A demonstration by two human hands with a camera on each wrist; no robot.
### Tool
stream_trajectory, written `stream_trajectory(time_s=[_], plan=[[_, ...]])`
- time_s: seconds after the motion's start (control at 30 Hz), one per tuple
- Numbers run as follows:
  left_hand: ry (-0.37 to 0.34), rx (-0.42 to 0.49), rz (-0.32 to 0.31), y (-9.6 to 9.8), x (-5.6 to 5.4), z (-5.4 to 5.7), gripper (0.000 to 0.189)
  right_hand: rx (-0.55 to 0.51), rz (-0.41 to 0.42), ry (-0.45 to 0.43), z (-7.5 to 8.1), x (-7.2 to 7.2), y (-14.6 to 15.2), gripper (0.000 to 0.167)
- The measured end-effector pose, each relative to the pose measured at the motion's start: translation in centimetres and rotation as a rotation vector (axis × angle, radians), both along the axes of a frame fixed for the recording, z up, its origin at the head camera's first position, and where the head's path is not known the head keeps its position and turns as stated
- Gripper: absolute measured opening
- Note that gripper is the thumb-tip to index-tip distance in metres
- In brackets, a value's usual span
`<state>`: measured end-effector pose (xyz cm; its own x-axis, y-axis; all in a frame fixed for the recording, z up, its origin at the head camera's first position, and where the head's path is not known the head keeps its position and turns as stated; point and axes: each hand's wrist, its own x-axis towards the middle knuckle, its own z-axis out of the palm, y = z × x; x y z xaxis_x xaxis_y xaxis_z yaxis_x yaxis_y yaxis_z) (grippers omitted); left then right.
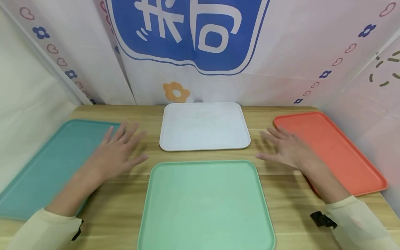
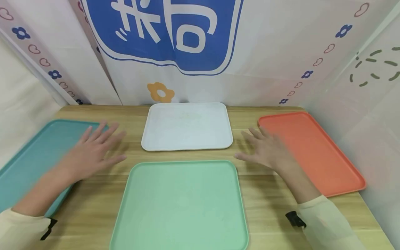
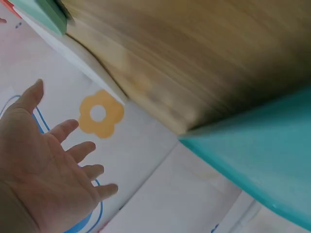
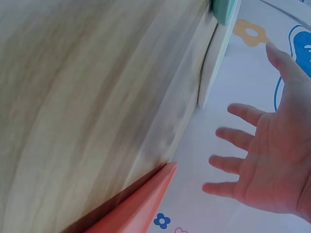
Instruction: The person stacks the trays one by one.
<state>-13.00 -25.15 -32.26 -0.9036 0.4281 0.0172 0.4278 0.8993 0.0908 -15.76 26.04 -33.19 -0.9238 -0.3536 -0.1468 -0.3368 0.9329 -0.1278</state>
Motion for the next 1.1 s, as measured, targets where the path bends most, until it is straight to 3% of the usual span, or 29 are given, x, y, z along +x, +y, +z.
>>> stream_trajectory(time_s=[0.2, 0.33, 0.57, 0.73, 0.93, 1.1], plan=[[-0.009, 0.119, -0.084, 0.9, -0.1, -1.0, 0.061, -0.164, 0.059, -0.011, -0.1, 0.4, -0.5, 0.079], [-0.038, 0.199, -0.097, 1.5, -0.3, -1.5, 0.047, -0.288, 0.081, -0.061, -0.4, 0.4, -1.0, 0.071], [-0.117, 0.337, -0.106, 2.0, -0.7, -1.3, 0.037, -0.472, 0.1, -0.166, -0.5, 0.0, -1.7, 0.06], [-0.231, 0.42, -0.098, 1.9, -0.8, -1.3, 0.034, -0.547, 0.034, -0.244, -0.6, 0.0, -2.1, 0.056], [-0.429, 0.554, -0.045, 1.7, -0.7, -1.5, 0.041, -0.621, -0.042, -0.351, -1.1, 0.0, -2.3, 0.049], [-0.528, 0.621, -0.032, 1.7, -0.8, -1.9, 0.042, -0.667, -0.083, -0.435, -1.6, -0.2, -2.4, 0.039]])
